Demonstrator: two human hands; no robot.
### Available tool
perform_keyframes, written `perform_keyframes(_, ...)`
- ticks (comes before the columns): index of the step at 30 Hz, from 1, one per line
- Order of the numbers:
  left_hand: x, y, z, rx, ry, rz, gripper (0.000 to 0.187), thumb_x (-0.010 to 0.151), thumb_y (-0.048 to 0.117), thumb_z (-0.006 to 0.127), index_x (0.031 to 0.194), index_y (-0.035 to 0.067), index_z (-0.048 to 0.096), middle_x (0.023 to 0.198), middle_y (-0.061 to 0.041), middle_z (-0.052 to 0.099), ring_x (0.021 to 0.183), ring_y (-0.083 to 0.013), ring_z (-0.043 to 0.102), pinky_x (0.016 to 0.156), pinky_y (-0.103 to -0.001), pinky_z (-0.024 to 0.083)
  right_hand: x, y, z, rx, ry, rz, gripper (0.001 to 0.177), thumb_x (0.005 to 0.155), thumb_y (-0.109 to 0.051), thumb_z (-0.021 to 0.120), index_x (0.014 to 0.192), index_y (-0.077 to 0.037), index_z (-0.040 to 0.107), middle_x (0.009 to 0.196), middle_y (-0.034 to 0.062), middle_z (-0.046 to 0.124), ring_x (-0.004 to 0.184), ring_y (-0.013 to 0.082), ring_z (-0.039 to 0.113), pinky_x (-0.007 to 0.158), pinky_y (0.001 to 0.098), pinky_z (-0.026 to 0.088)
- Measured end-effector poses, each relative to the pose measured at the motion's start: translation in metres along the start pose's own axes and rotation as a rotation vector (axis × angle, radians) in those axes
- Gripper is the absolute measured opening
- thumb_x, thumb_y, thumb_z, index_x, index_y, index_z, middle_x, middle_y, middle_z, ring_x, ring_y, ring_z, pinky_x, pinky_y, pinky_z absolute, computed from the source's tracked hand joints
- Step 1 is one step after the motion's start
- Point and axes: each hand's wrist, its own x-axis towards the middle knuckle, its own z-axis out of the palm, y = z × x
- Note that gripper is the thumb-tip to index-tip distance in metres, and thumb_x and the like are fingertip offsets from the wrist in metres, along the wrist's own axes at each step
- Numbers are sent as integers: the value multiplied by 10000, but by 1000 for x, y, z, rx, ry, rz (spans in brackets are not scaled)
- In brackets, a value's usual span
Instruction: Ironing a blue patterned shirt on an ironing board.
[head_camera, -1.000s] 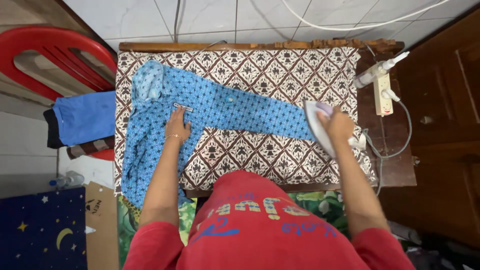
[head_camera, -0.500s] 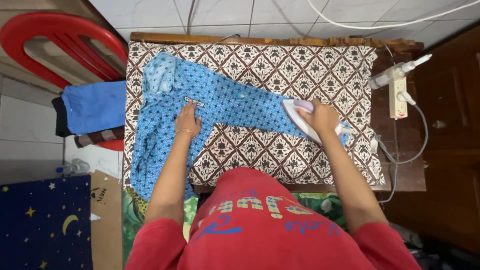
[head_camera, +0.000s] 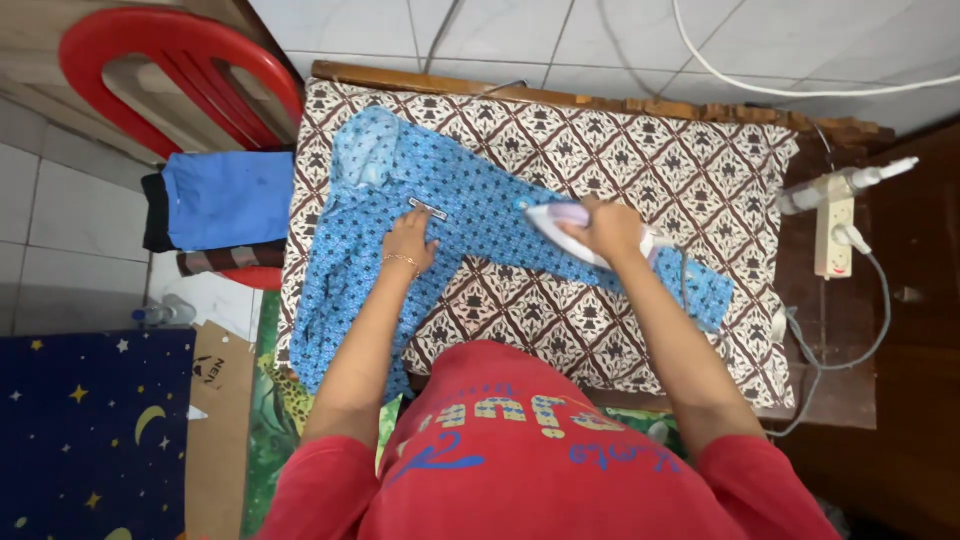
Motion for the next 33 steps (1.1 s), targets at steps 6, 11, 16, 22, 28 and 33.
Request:
perform_keyframes(6,16,-19,-2,-61,-47,77,655,851,267,741,1454,163,507,1571,-62,446,1375,-343,465,1140,-426,414,29,-59,-5,-34,23,12,607,846,-725,666,1007,-143,718,699,145,722,611,315,710,554,461,552)
perform_keyframes(11,30,-41,1,-203,-48,172,542,864,246,735,1383,173,596,1510,-90,510,1360,-355,479,1164,-440,356,60,-99,4,44,88,56,602,838,-667,701,1014,-91,698,723,176,725,608,357,716,543,484,562)
perform_keyframes(16,43,-64,9,-341,-43,260,478,860,184,710,1334,159,650,1457,-101,562,1335,-341,517,1150,-436,370,96,-130,13,90,108,52,587,885,-629,709,980,-53,657,741,190,727,631,377,716,559,488,559)
perform_keyframes(22,57,-74,11,-412,-18,316,359,873,184,696,1227,124,704,1394,-112,614,1287,-348,580,1120,-417,441,148,-147,39,52,199,40,647,881,-637,713,984,-6,616,742,203,716,628,381,711,525,495,547)
perform_keyframes(28,7,-13,-34,-263,100,115,343,905,233,694,1220,104,652,1329,-144,602,1181,-395,600,1005,-472,480,126,-157,33,170,157,150,580,905,-575,706,1030,-12,642,790,224,720,700,426,708,595,523,550)
perform_keyframes(33,-44,21,-33,-24,168,446,562,669,256,744,1208,152,626,1200,-200,579,1055,-419,602,860,-521,501,45,-162,28,167,33,201,606,928,-555,716,1026,36,628,763,252,710,691,428,707,581,519,546)
